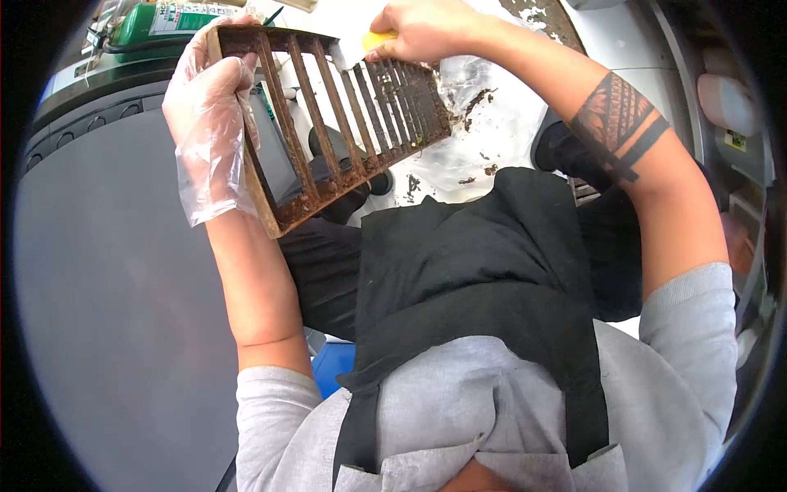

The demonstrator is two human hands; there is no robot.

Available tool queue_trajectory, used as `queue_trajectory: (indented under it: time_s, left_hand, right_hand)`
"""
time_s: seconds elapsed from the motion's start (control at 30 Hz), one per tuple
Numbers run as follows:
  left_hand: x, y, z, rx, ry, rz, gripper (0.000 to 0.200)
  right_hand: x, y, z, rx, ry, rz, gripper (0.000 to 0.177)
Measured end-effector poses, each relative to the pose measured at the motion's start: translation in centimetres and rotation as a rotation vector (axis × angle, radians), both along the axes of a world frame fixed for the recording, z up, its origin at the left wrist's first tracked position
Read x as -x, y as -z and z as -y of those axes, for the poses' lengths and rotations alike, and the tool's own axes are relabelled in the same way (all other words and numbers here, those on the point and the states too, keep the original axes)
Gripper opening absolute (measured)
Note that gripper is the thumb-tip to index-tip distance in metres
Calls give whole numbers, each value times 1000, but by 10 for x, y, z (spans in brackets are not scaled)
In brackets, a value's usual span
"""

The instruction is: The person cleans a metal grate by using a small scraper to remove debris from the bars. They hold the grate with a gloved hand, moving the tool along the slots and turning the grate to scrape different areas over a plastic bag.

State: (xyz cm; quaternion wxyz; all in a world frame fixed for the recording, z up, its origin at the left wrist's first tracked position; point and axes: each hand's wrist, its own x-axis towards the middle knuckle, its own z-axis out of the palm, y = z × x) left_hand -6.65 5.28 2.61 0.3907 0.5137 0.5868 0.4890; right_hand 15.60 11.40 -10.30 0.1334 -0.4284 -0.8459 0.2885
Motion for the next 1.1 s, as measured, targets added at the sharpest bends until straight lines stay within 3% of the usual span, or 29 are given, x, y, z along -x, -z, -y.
queue_trajectory:
  time_s: [0.13, 0.23, 0.3, 0.5, 0.6, 0.8, 0.87, 1.03, 1.1]
  left_hand:
    - [8, 1, 0, 18, 51, -53, 46]
    - [15, 6, -2, 14, 41, 43, 47]
    - [18, 7, -3, 10, 44, 38, 48]
    - [11, 5, -1, 16, 16, 61, 49]
    - [12, 4, -2, 36, 35, 65, 51]
    - [4, 1, 2, 41, 15, 19, 50]
    - [7, 5, -1, 28, 20, 16, 49]
    - [9, 4, -4, 29, 69, 54, 46]
    - [4, 3, -6, 27, 59, 70, 45]
  right_hand:
    - [-6, 13, -7, -7, -81, -90, 39]
    - [-3, 24, -4, -47, -89, -131, 37]
    - [0, 30, -3, -252, -90, -238, 34]
    - [0, 38, -9, -316, -123, -215, 33]
    - [10, 65, -3, -170, -57, -288, 48]
    - [19, 77, 4, -145, 43, -181, 47]
    - [17, 74, -5, -470, -14, -336, 43]
    - [-4, 40, -13, -682, -114, -380, 35]
    - [-16, 32, -8, -597, -147, -330, 32]
